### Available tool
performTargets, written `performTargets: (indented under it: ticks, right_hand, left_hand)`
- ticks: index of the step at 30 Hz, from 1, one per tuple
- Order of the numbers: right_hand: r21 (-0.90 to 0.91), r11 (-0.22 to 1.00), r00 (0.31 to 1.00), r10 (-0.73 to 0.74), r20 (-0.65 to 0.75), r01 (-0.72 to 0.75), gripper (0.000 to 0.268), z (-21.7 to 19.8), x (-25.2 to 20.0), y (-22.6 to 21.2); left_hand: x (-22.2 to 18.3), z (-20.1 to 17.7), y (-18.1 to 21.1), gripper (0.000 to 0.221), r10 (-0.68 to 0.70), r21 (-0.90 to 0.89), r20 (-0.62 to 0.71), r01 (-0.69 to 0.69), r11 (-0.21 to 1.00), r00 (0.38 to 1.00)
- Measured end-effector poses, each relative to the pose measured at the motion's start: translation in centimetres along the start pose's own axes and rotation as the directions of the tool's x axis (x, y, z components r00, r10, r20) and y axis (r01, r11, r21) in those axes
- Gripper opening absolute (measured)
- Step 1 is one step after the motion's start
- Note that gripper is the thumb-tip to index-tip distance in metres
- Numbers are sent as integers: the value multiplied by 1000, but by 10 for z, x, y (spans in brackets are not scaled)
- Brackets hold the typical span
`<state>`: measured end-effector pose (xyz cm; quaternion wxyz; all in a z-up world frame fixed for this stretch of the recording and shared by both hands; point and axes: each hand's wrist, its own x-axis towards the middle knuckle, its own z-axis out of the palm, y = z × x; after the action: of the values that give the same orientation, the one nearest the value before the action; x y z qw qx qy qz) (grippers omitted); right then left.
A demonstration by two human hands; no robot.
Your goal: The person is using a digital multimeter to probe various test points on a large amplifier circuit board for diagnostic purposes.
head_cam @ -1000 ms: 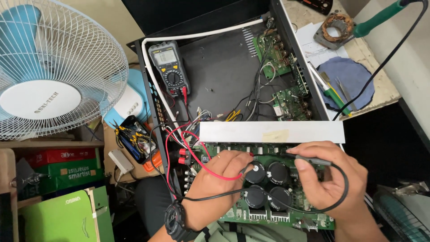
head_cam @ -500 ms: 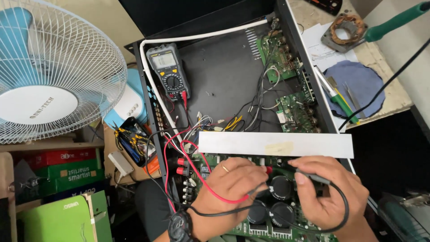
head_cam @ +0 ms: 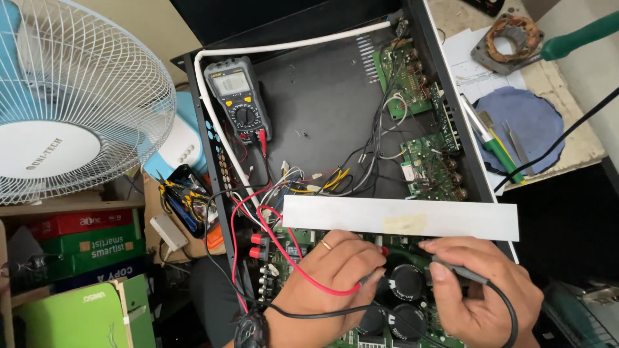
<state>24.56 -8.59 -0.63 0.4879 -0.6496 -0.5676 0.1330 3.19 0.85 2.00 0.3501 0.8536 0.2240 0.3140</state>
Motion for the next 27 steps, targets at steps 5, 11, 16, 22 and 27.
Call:
performTargets:
  ticks: [5, 11, 16, 22, 27]
  right_hand:
    - [-32, 998, 999, -49, -7, 48, 15, 0, 5, -4]
    - [-21, 997, 998, -68, -3, 68, 15, 1, 5, -3]
    - [-23, 997, 997, -73, 2, 73, 17, 1, 2, 3]
    - [-25, 995, 996, -92, 0, 92, 14, 1, 4, 2]
    - [-36, 993, 994, -111, 8, 112, 15, 1, 5, 2]
  left_hand:
    - [-1, 1, -1, 18, -16, -24, -5, 16, 1000, 1000]
    - [-4, 2, 1, 20, -21, -38, 1, 21, 999, 1000]
    - [-5, 2, 0, 20, 15, -15, -33, -15, 1000, 999]
    - [-8, 4, -2, 19, 8, 0, 15, -8, 1000, 1000]
    - [-9, 2, 0, 20, 5, -6, 36, -5, 1000, 999]
